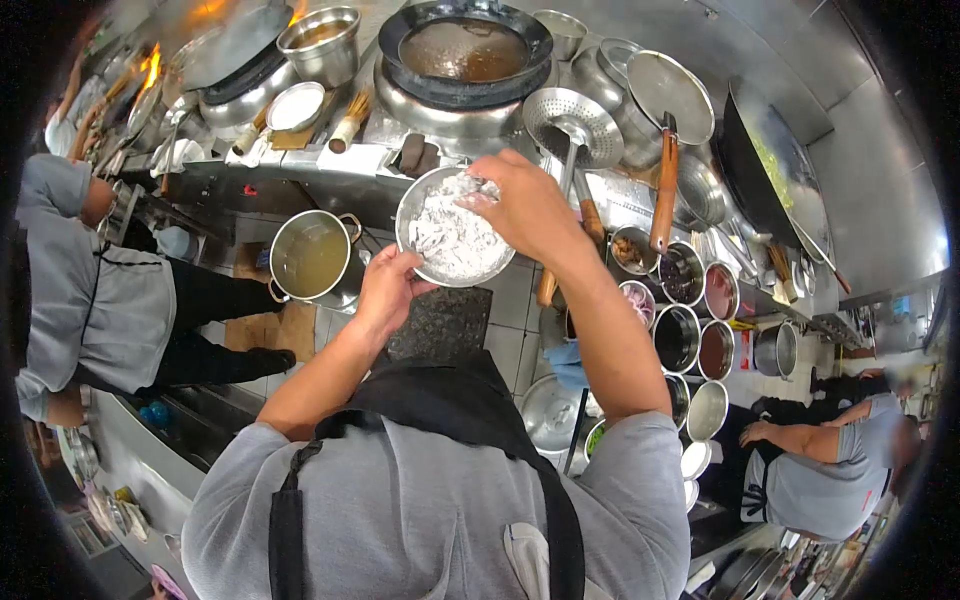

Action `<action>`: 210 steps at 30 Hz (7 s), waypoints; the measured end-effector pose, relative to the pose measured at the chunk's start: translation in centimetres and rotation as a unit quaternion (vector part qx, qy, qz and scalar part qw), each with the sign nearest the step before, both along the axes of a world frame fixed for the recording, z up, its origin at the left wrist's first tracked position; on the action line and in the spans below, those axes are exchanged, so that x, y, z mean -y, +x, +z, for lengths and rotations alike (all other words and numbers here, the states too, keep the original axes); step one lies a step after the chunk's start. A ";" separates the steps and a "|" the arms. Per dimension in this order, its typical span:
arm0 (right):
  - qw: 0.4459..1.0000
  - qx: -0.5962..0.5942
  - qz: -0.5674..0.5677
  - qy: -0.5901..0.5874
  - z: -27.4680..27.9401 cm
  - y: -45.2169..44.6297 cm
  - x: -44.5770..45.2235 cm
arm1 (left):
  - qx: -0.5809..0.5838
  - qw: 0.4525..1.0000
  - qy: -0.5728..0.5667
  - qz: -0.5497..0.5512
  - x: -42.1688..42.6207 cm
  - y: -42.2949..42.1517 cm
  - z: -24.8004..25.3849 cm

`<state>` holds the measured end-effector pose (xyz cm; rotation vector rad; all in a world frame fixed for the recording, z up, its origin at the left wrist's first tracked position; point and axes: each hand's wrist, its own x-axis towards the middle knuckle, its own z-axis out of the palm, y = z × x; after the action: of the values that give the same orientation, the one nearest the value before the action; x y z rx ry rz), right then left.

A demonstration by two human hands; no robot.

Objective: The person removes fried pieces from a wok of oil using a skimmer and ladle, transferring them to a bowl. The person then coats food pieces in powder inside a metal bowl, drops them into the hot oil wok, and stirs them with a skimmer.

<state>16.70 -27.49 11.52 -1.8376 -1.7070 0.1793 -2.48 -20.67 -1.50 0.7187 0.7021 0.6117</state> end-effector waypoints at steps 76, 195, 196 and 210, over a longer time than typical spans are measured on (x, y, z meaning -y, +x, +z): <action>0.960 0.246 0.117 -0.067 -1.7 -7.0 -21.0 | 0.056 0.984 -0.001 0.167 -13.3 -5.2 2.7; 0.981 0.157 0.101 -0.044 1.8 -8.0 -24.1 | 0.084 0.981 0.048 0.168 -16.2 -4.5 4.6; 0.981 0.170 0.087 -0.037 0.8 -8.1 -23.7 | 0.081 0.981 0.051 0.169 -15.9 -4.7 4.5; 0.991 0.039 0.126 0.015 -0.5 -7.5 -23.1 | 0.078 0.982 0.001 0.173 -14.1 -5.6 2.2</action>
<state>9.17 -4.38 11.04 -1.6214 -1.9840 0.1873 -8.13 -6.55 0.72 0.5451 0.6849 0.9764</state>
